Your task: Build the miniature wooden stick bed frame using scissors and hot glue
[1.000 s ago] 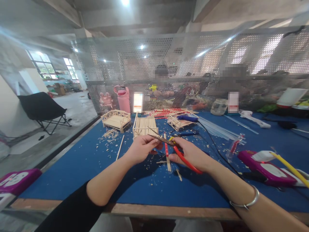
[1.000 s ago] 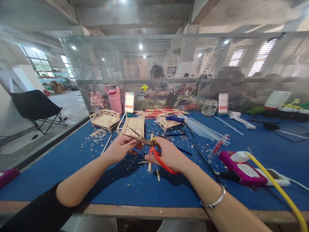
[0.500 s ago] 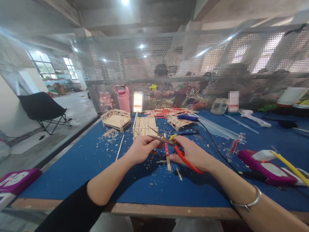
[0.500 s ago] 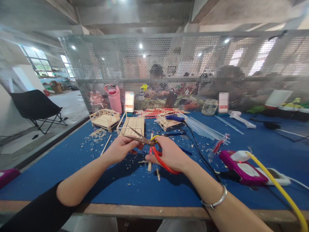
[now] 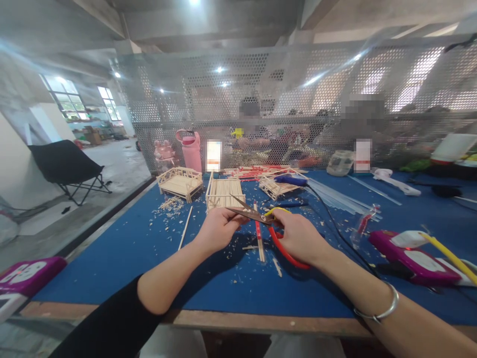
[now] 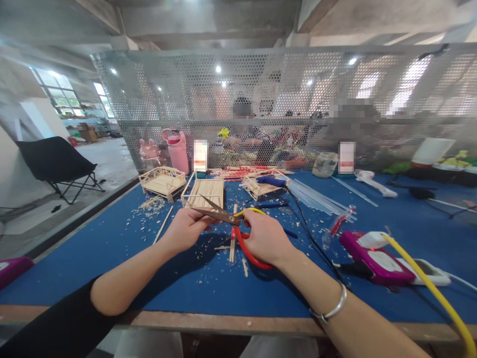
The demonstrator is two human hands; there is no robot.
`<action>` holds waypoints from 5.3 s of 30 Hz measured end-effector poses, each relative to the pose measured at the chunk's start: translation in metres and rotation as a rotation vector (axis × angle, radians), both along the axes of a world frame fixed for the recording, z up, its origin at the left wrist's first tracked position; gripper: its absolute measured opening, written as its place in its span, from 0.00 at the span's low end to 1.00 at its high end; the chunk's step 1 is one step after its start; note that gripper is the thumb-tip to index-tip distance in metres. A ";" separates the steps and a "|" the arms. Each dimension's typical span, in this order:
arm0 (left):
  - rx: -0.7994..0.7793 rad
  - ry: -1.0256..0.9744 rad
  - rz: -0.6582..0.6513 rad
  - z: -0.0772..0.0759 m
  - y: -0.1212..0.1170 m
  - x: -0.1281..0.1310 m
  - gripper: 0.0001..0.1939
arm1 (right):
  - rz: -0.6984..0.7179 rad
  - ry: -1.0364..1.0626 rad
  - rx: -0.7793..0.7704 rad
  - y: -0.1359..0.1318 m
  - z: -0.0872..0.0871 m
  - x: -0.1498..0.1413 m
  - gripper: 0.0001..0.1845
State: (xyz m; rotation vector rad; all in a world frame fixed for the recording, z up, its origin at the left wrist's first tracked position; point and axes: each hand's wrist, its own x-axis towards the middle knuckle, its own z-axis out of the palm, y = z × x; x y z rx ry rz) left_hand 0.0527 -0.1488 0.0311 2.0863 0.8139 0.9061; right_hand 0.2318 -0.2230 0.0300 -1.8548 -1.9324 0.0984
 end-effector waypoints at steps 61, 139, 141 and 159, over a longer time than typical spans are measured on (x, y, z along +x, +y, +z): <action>0.152 0.576 0.049 -0.003 0.020 -0.012 0.13 | -0.138 0.440 0.088 0.018 -0.010 0.020 0.18; -0.509 0.043 -0.145 -0.009 -0.022 0.016 0.20 | 0.201 0.900 -0.007 0.009 -0.004 -0.017 0.16; -0.485 0.090 -0.127 -0.009 -0.024 0.016 0.20 | 0.191 0.880 0.010 0.008 -0.005 -0.019 0.14; -0.596 0.096 -0.276 -0.007 -0.023 0.010 0.17 | 0.239 0.772 0.020 0.004 -0.006 -0.017 0.10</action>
